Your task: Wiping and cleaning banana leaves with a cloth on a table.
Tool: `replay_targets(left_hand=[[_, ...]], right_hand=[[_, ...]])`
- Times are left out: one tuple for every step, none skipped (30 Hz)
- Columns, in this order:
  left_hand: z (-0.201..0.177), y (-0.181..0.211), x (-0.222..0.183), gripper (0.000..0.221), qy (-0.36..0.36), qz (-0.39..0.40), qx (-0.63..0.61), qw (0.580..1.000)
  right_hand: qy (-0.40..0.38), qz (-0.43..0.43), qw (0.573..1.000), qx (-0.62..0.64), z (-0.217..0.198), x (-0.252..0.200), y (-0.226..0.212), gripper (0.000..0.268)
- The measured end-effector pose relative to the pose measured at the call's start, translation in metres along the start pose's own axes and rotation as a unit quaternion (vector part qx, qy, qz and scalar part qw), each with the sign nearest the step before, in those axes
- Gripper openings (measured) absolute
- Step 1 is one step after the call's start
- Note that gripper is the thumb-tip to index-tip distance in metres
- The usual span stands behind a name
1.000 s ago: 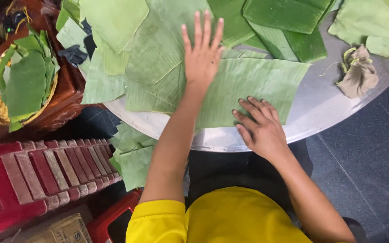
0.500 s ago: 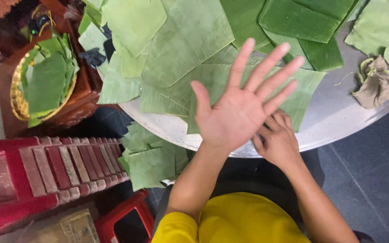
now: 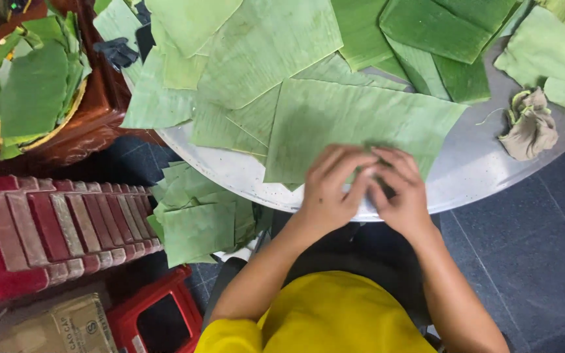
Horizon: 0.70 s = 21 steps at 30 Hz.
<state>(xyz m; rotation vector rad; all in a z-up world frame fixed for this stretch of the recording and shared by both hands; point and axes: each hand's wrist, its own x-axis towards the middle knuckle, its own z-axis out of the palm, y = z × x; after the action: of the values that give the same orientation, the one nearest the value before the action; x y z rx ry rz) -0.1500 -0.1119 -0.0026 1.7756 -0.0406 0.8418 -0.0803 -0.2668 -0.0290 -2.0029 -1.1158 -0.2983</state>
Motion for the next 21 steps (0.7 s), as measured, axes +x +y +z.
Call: replay_targets(left_hand=[[-0.009,-0.019,-0.016,0.021,-0.002,0.046,0.139,0.989],[-0.018,-0.039,-0.032,0.019,-0.005,0.090,0.276,0.957],[-0.023,-0.041,-0.038,0.019,-0.005,0.084,0.276,0.957],[-0.029,-0.042,-0.045,0.024,-0.005,0.058,0.324,0.944],[-0.034,-0.045,-0.051,0.030,-0.004,0.031,0.371,0.928],[-0.033,-0.045,-0.053,0.030,-0.002,0.027,0.371,0.928],[-0.032,-0.045,-0.054,0.029,-0.004,0.028,0.390,0.920],[-0.030,-0.045,-0.055,0.027,-0.006,0.029,0.408,0.912],[-0.030,-0.046,-0.057,0.027,-0.003,0.027,0.408,0.912],[-0.031,-0.046,-0.058,0.028,-0.001,0.025,0.401,0.916],[-0.032,-0.047,-0.057,0.029,0.001,0.025,0.395,0.918],[-0.031,-0.048,-0.056,0.029,0.004,0.025,0.396,0.918],[-0.031,-0.048,-0.056,0.028,0.010,0.030,0.392,0.919],[-0.031,-0.049,-0.057,0.028,0.015,0.036,0.388,0.921],[-0.032,-0.048,-0.057,0.028,0.017,0.034,0.389,0.920],[-0.032,-0.048,-0.056,0.028,0.021,0.034,0.391,0.920],[-0.031,-0.048,-0.056,0.027,0.024,0.035,0.390,0.920],[-0.031,-0.047,-0.056,0.027,0.024,0.034,0.389,0.920],[-0.031,-0.047,-0.056,0.026,0.026,0.034,0.389,0.920],[-0.031,-0.047,-0.055,0.026,0.028,0.034,0.388,0.921],[-0.031,-0.048,-0.055,0.026,0.028,0.033,0.387,0.921]], right_hand=[[-0.002,0.024,1.000,0.014,-0.002,-0.001,0.009,0.021],[-0.005,0.047,0.998,0.028,-0.003,-0.002,0.017,0.028],[-0.009,0.049,0.998,0.029,-0.003,0.006,0.017,0.028],[-0.024,0.073,0.996,0.047,-0.002,0.013,0.016,0.027],[-0.039,0.094,0.993,0.064,-0.002,0.023,0.017,0.026],[-0.045,0.093,0.993,0.065,0.009,0.032,0.017,0.026],[-0.104,0.152,0.970,0.159,0.018,0.042,0.018,0.034],[-0.161,0.210,0.932,0.250,0.028,0.052,0.018,0.042],[-0.164,0.209,0.931,0.249,0.035,0.064,0.021,0.042],[-0.212,0.226,0.911,0.272,0.041,0.076,0.024,0.048],[-0.257,0.241,0.888,0.294,0.049,0.089,0.028,0.054],[-0.259,0.238,0.889,0.294,0.048,0.098,0.026,0.054],[-0.276,0.245,0.884,0.285,0.048,0.105,0.024,0.055],[-0.294,0.252,0.880,0.276,0.049,0.112,0.023,0.056],[-0.296,0.252,0.879,0.276,0.047,0.113,0.018,0.056],[-0.309,0.251,0.877,0.268,0.045,0.115,0.013,0.049],[-0.320,0.251,0.876,0.259,0.042,0.116,0.010,0.044],[-0.321,0.253,0.875,0.258,0.044,0.116,0.011,0.044],[-0.316,0.256,0.878,0.251,0.044,0.117,0.013,0.050],[-0.311,0.259,0.881,0.244,0.044,0.117,0.014,0.056],[-0.311,0.261,0.881,0.243,0.043,0.118,0.012,0.056]])
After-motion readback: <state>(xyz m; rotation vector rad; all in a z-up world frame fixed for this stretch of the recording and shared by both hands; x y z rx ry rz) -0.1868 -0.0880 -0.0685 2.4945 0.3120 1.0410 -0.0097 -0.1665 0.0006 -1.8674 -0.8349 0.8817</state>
